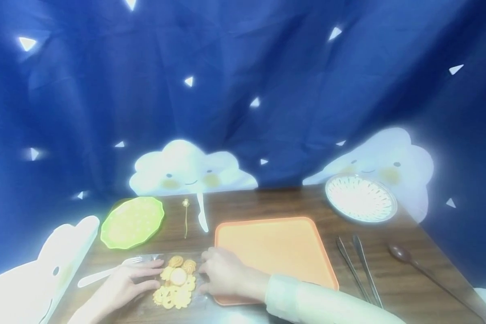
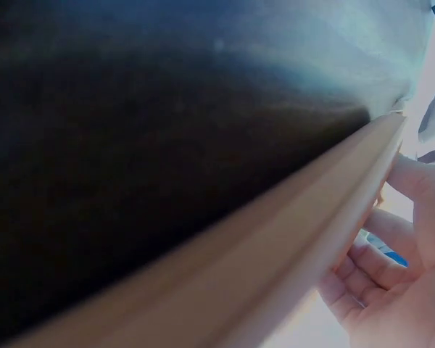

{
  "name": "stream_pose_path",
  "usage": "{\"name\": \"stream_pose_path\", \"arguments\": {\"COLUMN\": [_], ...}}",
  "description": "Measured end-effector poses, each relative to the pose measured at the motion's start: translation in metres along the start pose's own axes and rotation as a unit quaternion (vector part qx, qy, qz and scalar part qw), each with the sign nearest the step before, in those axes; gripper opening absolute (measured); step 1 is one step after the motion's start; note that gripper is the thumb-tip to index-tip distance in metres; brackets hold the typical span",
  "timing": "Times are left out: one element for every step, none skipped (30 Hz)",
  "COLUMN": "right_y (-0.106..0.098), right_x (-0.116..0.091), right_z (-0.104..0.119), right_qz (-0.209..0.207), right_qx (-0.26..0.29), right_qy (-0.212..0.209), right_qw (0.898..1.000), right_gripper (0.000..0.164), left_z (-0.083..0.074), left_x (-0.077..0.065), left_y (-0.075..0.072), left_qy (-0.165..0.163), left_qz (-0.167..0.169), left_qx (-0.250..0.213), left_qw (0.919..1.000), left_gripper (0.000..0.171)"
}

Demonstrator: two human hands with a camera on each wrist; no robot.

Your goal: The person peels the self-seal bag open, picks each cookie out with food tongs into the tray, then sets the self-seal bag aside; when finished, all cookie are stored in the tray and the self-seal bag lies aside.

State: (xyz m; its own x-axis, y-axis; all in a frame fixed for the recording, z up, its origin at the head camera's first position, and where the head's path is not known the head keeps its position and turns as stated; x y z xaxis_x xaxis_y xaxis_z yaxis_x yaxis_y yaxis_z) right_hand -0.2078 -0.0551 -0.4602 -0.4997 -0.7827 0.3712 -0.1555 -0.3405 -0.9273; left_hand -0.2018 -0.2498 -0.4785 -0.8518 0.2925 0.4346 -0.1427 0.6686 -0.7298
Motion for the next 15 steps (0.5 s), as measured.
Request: {"name": "stream_pose_path", "arguments": {"right_y": [-0.0001, -0.0005, -0.0006, -0.0008, -0.0009, -0.0012, -0.0014, -0.0016, -0.0018, -0.0019, -0.0021, -0.0019, -0.0017, -0.0015, -0.0012], "right_x": [0.0000, 0.0000, -0.0002, -0.0004, -0.0006, -0.0007, -0.0008, -0.0009, -0.0011, -0.0011, -0.0011, -0.0013, -0.0013, -0.0014, -0.0014], "right_z": [-0.0002, -0.0004, -0.0006, -0.0008, -0.0009, -0.0010, -0.0012, -0.0012, -0.0013, -0.0012, -0.0012, -0.0013, -0.0013, -0.0012, -0.0013], "right_qz": [-0.001, -0.002, -0.003, -0.003, -0.004, -0.005, -0.006, -0.008, -0.010, -0.012, -0.015, -0.016, -0.018, -0.019, -0.018], "right_qx": [0.001, 0.003, 0.005, 0.008, 0.009, 0.010, 0.011, 0.010, 0.010, 0.009, 0.007, 0.007, 0.006, 0.006, 0.007], "right_qy": [0.001, 0.002, 0.004, 0.005, 0.007, 0.008, 0.009, 0.009, 0.010, 0.009, 0.009, 0.008, 0.008, 0.007, 0.008], "right_qw": [1.000, 1.000, 1.000, 1.000, 1.000, 1.000, 1.000, 1.000, 1.000, 1.000, 1.000, 1.000, 1.000, 1.000, 1.000], "right_gripper": [0.037, 0.038, 0.038, 0.038, 0.038, 0.038, 0.038, 0.038, 0.038, 0.038, 0.038, 0.038, 0.038, 0.038, 0.038], "left_z": [0.0004, 0.0013, 0.0022, 0.0022, 0.0020, 0.0024, 0.0028, 0.0027, 0.0023, 0.0015, 0.0013, 0.0008, -0.0008, -0.0023, -0.0039], "left_x": [-0.0001, -0.0003, -0.0006, -0.0010, -0.0011, -0.0013, -0.0013, -0.0012, -0.0011, -0.0009, -0.0007, -0.0007, -0.0008, -0.0009, -0.0011], "left_y": [0.0002, 0.0004, 0.0008, 0.0010, 0.0011, 0.0014, 0.0014, 0.0012, 0.0009, 0.0004, 0.0001, -0.0001, -0.0006, -0.0009, -0.0013], "left_qy": [-0.002, -0.007, -0.012, -0.013, -0.014, -0.017, -0.021, -0.023, -0.022, -0.019, -0.019, -0.017, -0.010, -0.002, 0.007], "left_qz": [-0.002, -0.005, -0.007, -0.009, -0.012, -0.014, -0.016, -0.019, -0.022, -0.026, -0.029, -0.032, -0.036, -0.040, -0.044], "left_qx": [-0.003, -0.003, 0.000, 0.007, 0.011, 0.014, 0.015, 0.018, 0.023, 0.027, 0.028, 0.031, 0.034, 0.038, 0.042], "left_qw": [1.0000, 1.0000, 0.9999, 0.9998, 0.9998, 0.9997, 0.9995, 0.9994, 0.9992, 0.9991, 0.9990, 0.9989, 0.9987, 0.9985, 0.9981], "left_gripper": [0.031, 0.030, 0.030, 0.028, 0.028, 0.028, 0.028, 0.027, 0.027, 0.025, 0.026, 0.025, 0.024, 0.023, 0.023]}}
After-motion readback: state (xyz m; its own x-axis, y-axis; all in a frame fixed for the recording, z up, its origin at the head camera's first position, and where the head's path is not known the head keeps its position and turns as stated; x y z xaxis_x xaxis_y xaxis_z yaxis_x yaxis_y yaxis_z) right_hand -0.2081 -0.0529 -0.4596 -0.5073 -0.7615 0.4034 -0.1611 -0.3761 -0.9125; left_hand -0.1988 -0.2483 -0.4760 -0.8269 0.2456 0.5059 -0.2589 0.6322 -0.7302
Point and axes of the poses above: each hand's wrist, its own x-axis towards the middle knuckle, its own y-axis out of the palm, z = x × y, the point moved 10 cm from there along x, towards the middle knuckle, and after that the axes turned 8 degrees about -z, right-handed, at the moved point
